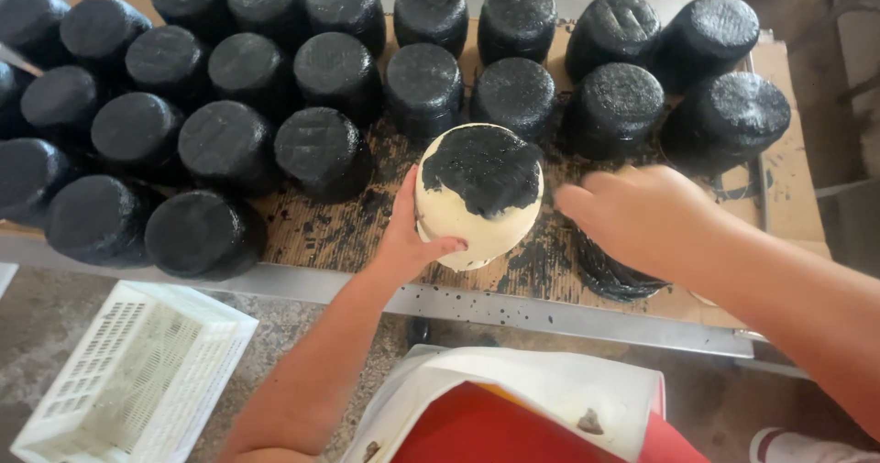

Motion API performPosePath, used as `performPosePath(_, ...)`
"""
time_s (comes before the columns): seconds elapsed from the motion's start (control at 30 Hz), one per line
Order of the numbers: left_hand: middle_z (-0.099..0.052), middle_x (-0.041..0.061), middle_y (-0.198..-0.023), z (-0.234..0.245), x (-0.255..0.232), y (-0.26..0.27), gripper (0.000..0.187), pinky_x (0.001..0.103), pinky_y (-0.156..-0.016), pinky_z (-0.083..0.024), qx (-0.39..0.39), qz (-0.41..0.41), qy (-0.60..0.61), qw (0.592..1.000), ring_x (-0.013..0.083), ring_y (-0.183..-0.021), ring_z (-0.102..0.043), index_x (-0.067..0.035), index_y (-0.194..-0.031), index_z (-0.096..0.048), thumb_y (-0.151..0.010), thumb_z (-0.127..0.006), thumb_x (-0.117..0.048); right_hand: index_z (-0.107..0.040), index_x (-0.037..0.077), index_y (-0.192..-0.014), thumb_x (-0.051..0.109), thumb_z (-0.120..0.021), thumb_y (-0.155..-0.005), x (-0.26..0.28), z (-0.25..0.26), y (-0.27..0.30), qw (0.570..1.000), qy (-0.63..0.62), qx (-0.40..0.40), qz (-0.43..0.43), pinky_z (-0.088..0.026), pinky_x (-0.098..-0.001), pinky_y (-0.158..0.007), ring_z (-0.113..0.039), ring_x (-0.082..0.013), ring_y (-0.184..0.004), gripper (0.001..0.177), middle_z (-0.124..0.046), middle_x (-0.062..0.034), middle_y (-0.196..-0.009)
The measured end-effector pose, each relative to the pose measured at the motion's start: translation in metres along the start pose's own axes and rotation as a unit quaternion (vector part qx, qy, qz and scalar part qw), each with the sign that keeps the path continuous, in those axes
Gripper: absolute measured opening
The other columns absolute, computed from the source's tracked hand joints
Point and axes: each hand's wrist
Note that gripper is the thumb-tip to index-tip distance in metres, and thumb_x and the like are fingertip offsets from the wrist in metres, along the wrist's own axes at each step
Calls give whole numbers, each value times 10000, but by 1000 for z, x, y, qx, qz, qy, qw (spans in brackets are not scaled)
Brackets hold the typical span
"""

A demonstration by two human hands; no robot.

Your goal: Waxing a cheese wheel using a brush and black wax

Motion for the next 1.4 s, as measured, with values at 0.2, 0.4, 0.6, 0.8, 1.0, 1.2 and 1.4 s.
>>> performPosePath(0.2, -127, 206, -1668, -2, -3, 3, 1370, 558, -1248, -234, -9, 21, 16, 1000, 445, -1527, -198, -173, -1660, -57, -656, -980, -303, -600, 240, -934, 232, -622, -940, 15, 10, -34, 999, -44, -15, 29, -560, -334, -526, -684, -219, -566, 24, -619, -7, -700)
performPosePath(0.4, -91, 207, -1680, -1, -6, 2, 1360, 578, -1248, -200, -5, 34, 8, 999, 448, -1548, -122, -189, -1663, -73, -658, -979, -326, -590, 220, -954, 190, -600, -962, 31, -1, -67, 998, -61, 14, 26, -565, -298, -548, -691, -203, -570, 33, -641, -13, -718)
performPosePath(0.6, -98, 205, -1682, -2, -5, 4, 1353, 578, -1247, -231, -3, 30, 22, 999, 444, -1543, -148, -182, -1661, -66, -667, -976, -302, -588, 244, -1055, 224, -579, -968, 22, 14, 20, 999, 14, -6, 35, -556, -273, -513, -640, -159, -494, 90, -563, 15, -668)
performPosePath(0.8, -133, 219, -1676, -6, 0, 2, 1353, 547, -1246, -233, -11, 15, 31, 999, 432, -1554, -140, -146, -1660, -66, -671, -977, -303, -640, 220, -1053, 280, -613, -993, 30, 14, 29, 996, -56, -49, -51, -552, -263, -485, -639, -177, -481, 90, -558, 16, -659)
performPosePath(1.0, -70, 261, -1680, -4, 48, -6, 1502, 605, -1236, -192, -33, -59, 70, 995, 430, -1564, -73, -122, -1638, 90, -624, -1014, -212, -639, 267, -974, 409, -611, -1039, 27, -46, -14, 974, -81, -113, -181, -585, -338, -583, -713, -233, -613, 159, -642, 16, -696)
performPosePath(1.2, -84, 299, -1666, -6, 67, -4, 1473, 588, -1232, -198, -32, -92, 81, 992, 427, -1559, -90, -45, -1618, 79, -621, -1000, -152, -712, 284, -1126, 433, -562, -1060, 28, -54, 34, 854, -370, 14, -367, -596, -399, -781, -757, -258, -762, 221, -769, -21, -849)
performPosePath(1.4, -142, 250, -1669, -3, 63, -1, 1443, 590, -1226, -228, -50, -66, 70, 994, 413, -1556, -131, -64, -1623, -3, -595, -1010, -175, -717, 302, -1122, 338, -642, -990, 63, -70, 55, 767, -460, 4, -447, -583, -467, -809, -732, -309, -862, 157, -763, -75, -878)
Point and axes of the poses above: each hand's wrist, its own y-axis away from the middle knuckle, its own z-axis out of the back of the hand, x = y × z
